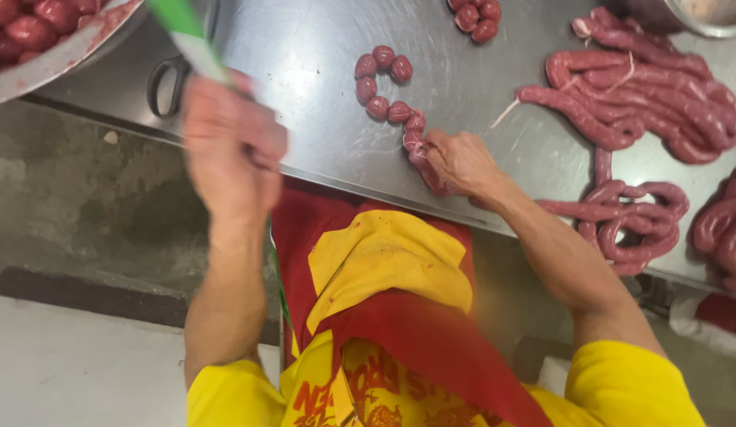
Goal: The person ties long lengths of filled sausage casings into individual links using string, and cuts the segments with scissors.
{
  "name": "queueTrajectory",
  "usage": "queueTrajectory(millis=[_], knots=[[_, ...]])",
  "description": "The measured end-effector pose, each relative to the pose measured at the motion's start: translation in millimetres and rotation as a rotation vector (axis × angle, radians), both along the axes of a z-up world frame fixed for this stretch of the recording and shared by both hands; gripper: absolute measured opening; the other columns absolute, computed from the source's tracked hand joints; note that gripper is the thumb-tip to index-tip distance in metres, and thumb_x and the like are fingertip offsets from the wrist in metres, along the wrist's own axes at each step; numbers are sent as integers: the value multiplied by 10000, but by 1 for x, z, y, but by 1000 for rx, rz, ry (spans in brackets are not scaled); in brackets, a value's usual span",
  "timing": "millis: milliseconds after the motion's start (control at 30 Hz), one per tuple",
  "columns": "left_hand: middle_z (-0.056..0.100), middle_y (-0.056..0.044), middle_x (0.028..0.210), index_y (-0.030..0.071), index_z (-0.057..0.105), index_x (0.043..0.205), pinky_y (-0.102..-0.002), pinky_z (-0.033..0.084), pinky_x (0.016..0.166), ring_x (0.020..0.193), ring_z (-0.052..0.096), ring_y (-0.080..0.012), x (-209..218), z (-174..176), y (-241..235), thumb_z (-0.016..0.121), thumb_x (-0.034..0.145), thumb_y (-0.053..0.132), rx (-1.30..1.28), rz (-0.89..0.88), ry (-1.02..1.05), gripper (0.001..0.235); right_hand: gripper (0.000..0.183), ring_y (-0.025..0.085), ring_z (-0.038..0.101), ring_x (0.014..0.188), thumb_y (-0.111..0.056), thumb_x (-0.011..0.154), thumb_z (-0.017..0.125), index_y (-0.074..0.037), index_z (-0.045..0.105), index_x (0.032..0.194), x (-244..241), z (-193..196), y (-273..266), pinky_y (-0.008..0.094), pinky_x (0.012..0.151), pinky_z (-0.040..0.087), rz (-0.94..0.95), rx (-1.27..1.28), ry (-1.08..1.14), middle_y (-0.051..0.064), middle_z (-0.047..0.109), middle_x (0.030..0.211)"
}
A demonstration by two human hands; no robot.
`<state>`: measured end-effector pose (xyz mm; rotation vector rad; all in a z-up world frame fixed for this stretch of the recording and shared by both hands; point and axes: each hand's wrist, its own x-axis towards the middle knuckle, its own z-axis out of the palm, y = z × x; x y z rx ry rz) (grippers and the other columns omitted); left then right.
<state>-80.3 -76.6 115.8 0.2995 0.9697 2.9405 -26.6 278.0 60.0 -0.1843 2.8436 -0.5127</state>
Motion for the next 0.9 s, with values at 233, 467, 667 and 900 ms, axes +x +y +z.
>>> queueTrajectory(millis=[233, 467, 667, 900], knots=[[396, 15, 652, 61, 535, 999, -257, 281, 469, 496, 315, -86, 18, -5, -4, 541, 1183, 257, 28, -39, -106, 269, 223, 473, 663, 737, -231, 978, 564, -46, 684, 1010, -13, -54, 54, 560, 651, 507, -35, 22, 105, 258, 702, 812], [455, 68, 678, 80, 629, 1243, -208, 311, 444, 508, 386, -31, 155, 4, 131, 589, 1074, 214, 75, -1272, -481, 220, 193, 254, 648, 725, -170, 1017, 541, -39, 665, 947, -25, -39, 103, 377, 577, 480, -618, -647, -519, 127, 703, 831], [710, -8, 1023, 56, 658, 1313, -292, 555, 793, 900, 643, -117, 73, -27, 161, 586, 1082, 234, -610, -359, 207, 300, 155, 419, 656, 963, -129, 955, 634, 13, 656, 1013, 6, 17, 44, 498, 860, 542, 58, 331, 153, 225, 713, 988], [733, -125, 1061, 155, 799, 1226, -398, 565, 808, 879, 752, -274, 25, -115, 171, 690, 897, 95, -1411, -24, 267, 351, 195, 370, 589, 1144, 15, 880, 559, 39, 650, 1050, 23, 2, 31, 450, 977, 515, 69, -295, 404, 251, 553, 1299]])
